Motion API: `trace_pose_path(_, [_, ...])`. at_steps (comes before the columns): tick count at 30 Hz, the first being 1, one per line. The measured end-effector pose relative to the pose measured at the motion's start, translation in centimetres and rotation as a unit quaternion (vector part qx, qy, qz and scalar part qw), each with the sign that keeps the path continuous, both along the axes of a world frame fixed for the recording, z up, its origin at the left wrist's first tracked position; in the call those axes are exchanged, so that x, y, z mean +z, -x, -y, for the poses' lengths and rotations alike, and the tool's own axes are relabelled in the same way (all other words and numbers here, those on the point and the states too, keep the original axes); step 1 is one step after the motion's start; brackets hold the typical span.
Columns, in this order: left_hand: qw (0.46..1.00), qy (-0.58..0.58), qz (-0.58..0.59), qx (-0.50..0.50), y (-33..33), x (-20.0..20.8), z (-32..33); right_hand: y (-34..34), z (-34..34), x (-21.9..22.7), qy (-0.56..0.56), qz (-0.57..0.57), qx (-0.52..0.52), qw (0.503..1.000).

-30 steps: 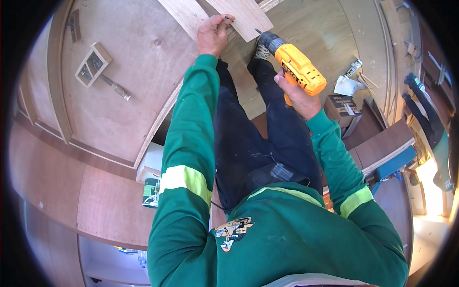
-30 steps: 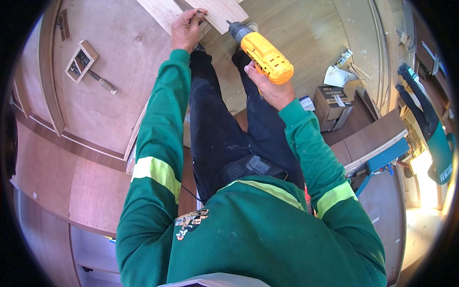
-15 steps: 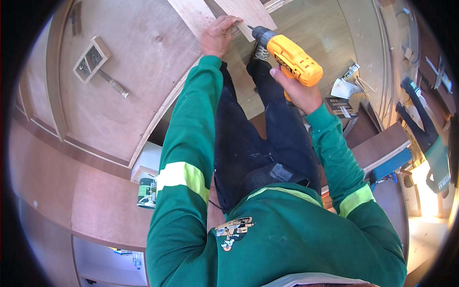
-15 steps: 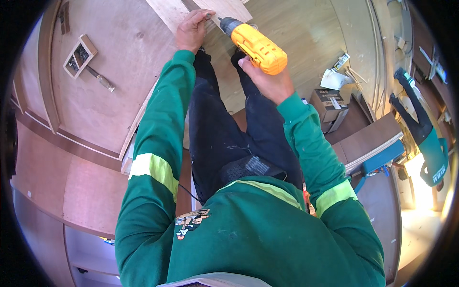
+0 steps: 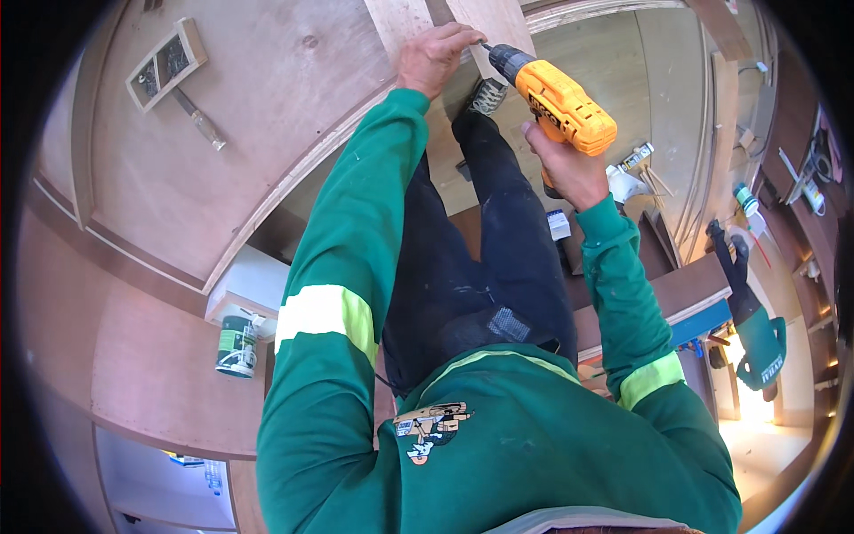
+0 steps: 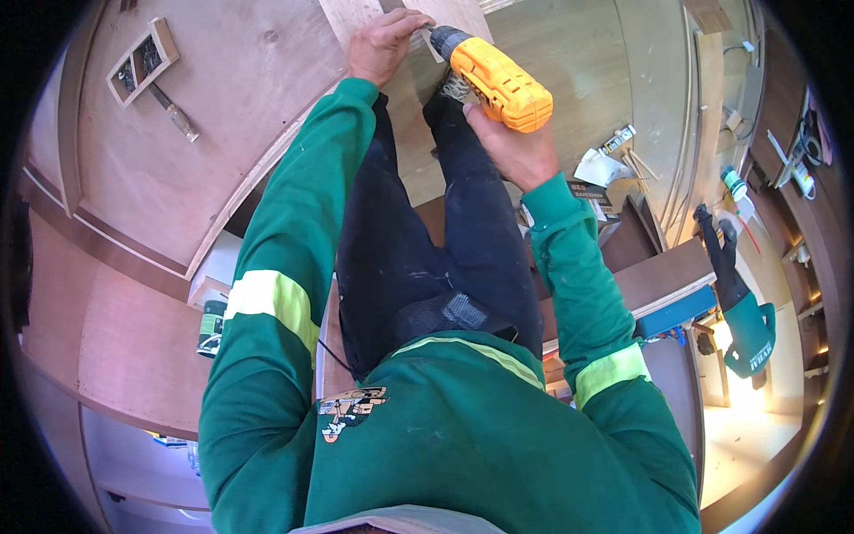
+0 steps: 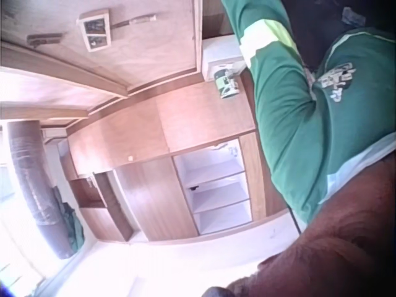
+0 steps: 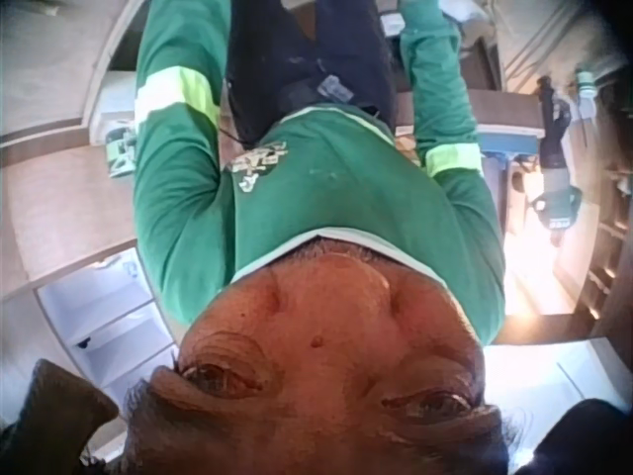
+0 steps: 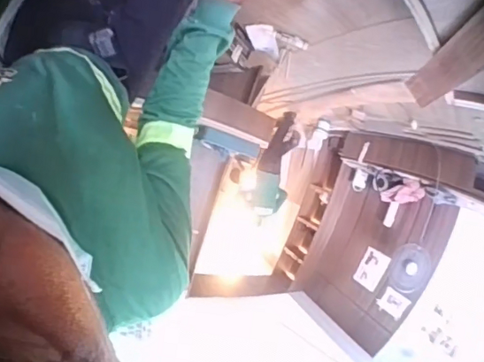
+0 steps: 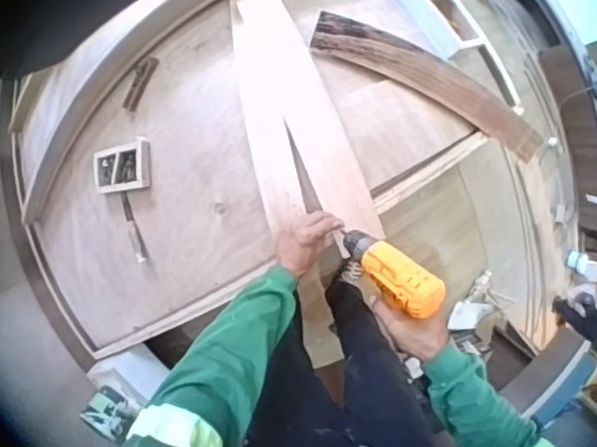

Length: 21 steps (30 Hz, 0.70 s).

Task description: The person uses a drill to secure screws into a wooden board, then aligns and attaches several long wooden planks to a larger plywood structure by hand and with the drill.

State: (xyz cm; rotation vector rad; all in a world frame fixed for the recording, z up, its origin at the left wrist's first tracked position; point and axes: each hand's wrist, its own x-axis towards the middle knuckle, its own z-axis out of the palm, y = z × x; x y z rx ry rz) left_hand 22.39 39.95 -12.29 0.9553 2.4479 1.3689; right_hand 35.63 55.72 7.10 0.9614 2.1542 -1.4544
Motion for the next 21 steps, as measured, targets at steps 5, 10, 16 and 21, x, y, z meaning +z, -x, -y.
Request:
trace_pose_path(5, [1.000, 0.012, -0.012, -0.011, 0.1, -0.2, 0.1, 0.0, 0.0, -0.6, 0.004, 0.002, 0.005, 1.000])
trace_pose_path(10, [0.999, 0.028, -0.017, -0.021, 0.1, 0.0, 0.3, 0.4, 0.0, -0.3, -0.012, 0.016, 0.030, 0.999])
trace_pose_path(16, [0.999, 0.003, -0.025, -0.041, 0.4, -0.5, 0.3, 1.6, -0.3, 1.1, -0.056, -0.002, 0.065, 0.996])
trace_pose_path(21, [0.997, 0.000, -0.036, -0.061, 0.8, -0.7, 0.4, 2.8, -1.2, 1.4, -0.064, 0.028, 0.125, 0.990])
